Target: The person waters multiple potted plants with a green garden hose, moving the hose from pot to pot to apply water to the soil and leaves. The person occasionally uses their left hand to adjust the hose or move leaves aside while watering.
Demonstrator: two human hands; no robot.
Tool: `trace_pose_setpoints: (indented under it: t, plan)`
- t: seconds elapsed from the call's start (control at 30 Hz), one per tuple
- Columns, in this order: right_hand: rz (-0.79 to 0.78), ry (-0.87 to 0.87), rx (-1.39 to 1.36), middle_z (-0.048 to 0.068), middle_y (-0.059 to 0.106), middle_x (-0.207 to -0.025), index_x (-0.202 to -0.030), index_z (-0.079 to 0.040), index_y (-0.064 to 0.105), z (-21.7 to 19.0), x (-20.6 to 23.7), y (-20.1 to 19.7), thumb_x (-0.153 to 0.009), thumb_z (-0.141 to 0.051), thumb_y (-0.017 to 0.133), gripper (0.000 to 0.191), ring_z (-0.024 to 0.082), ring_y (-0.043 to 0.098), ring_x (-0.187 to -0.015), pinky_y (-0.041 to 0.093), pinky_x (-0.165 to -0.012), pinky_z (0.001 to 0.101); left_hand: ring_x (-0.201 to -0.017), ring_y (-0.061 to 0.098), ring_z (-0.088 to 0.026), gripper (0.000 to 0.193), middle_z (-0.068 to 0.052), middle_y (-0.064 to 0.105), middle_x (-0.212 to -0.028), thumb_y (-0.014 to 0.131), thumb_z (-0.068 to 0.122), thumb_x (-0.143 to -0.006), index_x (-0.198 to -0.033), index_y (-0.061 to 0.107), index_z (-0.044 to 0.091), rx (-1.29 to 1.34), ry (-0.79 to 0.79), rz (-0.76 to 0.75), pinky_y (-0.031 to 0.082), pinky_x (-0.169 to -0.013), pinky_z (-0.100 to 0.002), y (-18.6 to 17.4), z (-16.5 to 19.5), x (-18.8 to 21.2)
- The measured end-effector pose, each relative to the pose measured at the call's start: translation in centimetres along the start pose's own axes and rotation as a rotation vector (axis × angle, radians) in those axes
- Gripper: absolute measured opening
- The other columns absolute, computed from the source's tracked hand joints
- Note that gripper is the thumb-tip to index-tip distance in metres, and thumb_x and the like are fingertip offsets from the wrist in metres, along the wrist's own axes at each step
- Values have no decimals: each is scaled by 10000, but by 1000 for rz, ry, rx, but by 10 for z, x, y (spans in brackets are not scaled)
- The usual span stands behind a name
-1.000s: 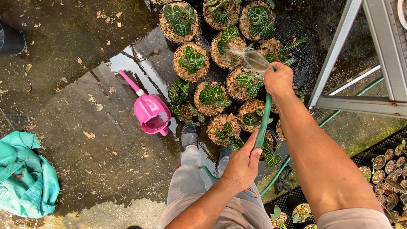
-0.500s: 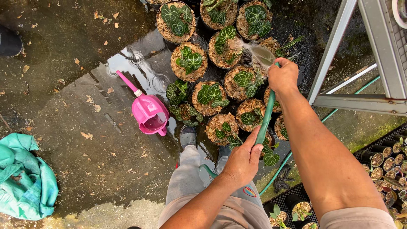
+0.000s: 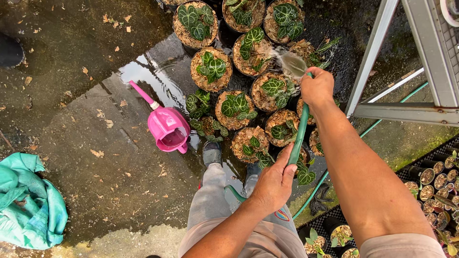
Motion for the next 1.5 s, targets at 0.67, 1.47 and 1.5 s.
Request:
trace_pose_setpoints:
  t: [0.67,1.47,1.5]
  plan:
    - [-24,-47,-28,5,588,-744,-1023,-35,676,-2,2,7,-998,-72,571,113,80,484,-585,364,-489,317,-510,601,-195,688,-104,617,-621,432,228,-1021,-1655,172,168,5,-32,-17,513,-527,-397,3,3,-5]
    - [-9,63,-11,60,655,-828,-1068,-50,705,10,34,-29,-977,-106,607,145,128,571,-645,457,-564,342,-672,669,-296,667,-179,674,-816,445,190,-1013,-1639,218,154,-105,90,84,544,-691,-422,35,20,22]
    - [-13,69,-28,63,656,-833,-1099,-62,692,11,34,-30,-974,-106,601,160,131,578,-644,463,-566,347,-677,667,-300,668,-188,676,-822,447,186,-1009,-1637,223,148,-118,97,86,540,-693,-423,36,21,22]
Point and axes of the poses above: each hand's wrist, its own x-axis away from the middle knuckle, its own y-axis out of the palm, z = x × y, the point moved 6 cm from there along -x, towards the middle knuckle
